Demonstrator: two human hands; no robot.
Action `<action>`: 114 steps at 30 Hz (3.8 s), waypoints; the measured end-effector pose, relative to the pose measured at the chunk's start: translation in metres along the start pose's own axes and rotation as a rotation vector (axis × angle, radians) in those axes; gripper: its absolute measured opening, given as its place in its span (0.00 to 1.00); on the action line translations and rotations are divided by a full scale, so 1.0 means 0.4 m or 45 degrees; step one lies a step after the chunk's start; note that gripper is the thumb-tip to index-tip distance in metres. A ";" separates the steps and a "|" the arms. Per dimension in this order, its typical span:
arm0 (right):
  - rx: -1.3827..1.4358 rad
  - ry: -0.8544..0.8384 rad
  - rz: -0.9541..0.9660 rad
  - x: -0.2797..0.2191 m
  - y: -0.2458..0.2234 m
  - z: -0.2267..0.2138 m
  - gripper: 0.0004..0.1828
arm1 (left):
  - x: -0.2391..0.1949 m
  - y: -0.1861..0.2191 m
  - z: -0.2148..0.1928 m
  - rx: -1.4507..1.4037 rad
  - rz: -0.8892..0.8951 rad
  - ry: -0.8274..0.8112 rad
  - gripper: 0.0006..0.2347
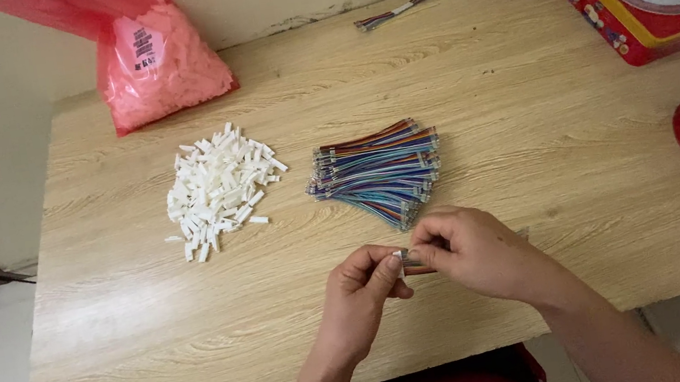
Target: The person picks up a multi-colored flat ribbon cable and a white plastic connector from a pile on a wooden table. They align the cable with the connector and press it in to secure the connection, repeating this process for several cables.
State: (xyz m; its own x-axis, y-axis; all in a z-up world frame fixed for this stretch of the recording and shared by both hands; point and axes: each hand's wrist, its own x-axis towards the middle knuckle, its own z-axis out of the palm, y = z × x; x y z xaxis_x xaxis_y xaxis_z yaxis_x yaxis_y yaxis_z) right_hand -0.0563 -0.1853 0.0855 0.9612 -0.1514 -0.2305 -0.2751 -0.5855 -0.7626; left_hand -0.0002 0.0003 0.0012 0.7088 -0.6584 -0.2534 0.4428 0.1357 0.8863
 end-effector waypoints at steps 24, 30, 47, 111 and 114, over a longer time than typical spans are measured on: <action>-0.034 -0.056 0.079 0.014 0.020 0.025 0.11 | 0.018 -0.060 -0.013 0.083 -0.074 0.039 0.07; -0.157 -0.201 0.186 0.068 0.107 -0.027 0.14 | 0.027 -0.042 -0.003 0.165 -0.130 -0.001 0.12; -0.262 0.264 0.612 0.346 0.210 -0.112 0.35 | 0.069 -0.137 -0.136 0.011 -0.120 0.147 0.14; 0.901 0.361 0.008 -0.003 0.117 0.113 0.10 | 0.003 0.066 0.135 -0.718 0.183 0.339 0.08; 0.881 0.397 0.003 0.000 0.153 0.117 0.09 | 0.001 0.082 0.124 -0.787 0.223 0.284 0.08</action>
State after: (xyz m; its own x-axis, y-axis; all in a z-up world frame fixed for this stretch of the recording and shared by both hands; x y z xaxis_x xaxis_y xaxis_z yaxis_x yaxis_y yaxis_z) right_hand -0.0739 -0.1840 0.0106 0.8935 -0.4300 -0.1292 -0.1278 0.0324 -0.9913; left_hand -0.0125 -0.0323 0.0494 0.8655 -0.4287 -0.2590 0.4967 0.6682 0.5538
